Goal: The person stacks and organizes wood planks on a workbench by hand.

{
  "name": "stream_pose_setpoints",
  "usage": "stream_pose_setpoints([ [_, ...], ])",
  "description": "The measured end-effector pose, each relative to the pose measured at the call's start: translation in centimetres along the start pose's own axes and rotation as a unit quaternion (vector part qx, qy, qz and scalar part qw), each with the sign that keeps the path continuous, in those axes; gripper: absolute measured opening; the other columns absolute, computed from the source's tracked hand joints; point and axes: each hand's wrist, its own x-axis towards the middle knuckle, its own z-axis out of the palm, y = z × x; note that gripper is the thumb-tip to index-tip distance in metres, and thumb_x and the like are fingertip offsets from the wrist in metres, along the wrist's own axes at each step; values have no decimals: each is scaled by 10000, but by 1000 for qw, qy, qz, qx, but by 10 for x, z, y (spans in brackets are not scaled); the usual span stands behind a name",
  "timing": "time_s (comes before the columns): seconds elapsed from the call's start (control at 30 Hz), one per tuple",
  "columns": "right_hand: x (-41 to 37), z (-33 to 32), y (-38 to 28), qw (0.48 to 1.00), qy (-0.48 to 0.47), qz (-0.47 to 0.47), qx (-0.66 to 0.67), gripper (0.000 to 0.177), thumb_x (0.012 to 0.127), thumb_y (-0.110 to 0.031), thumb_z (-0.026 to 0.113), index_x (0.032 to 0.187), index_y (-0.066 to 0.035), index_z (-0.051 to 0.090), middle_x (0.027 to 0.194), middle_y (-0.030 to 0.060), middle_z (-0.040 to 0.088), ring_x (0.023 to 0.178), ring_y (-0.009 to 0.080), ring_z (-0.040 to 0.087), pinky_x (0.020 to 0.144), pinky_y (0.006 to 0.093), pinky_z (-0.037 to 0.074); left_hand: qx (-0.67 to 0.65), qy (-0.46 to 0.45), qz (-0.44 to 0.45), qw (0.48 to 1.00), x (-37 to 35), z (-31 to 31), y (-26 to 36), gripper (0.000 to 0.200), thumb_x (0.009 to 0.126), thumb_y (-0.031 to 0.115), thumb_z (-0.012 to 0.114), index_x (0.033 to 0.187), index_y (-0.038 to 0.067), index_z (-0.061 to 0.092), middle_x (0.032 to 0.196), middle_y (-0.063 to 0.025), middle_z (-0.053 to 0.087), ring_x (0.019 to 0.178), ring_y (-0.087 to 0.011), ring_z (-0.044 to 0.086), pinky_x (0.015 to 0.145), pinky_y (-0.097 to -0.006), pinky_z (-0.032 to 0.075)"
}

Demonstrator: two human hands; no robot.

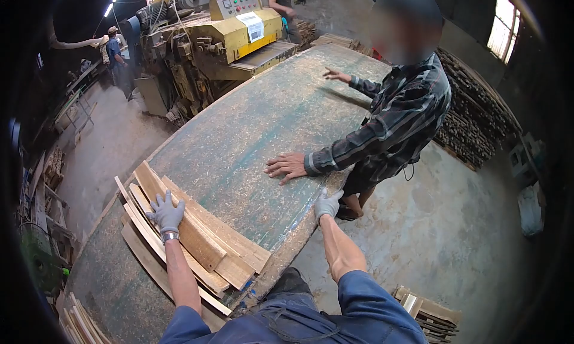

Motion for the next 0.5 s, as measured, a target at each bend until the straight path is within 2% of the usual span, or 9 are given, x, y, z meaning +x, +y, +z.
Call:
stream_pose_setpoints([
  [0.5, 1, 0, 0, 1000, -13, 11, -3, 801, 904, -440, 563, 1514, -77, 190, 1145, 332, 613, 1068, 452, 608, 916, 468, 474, -4, 7, 3, 1000, 1, 3, -1, 728, 840, 566, 540, 1486, 270, 382, 1562, -152, 290, 1443, -409, 190, 1107, -684, 60],
])
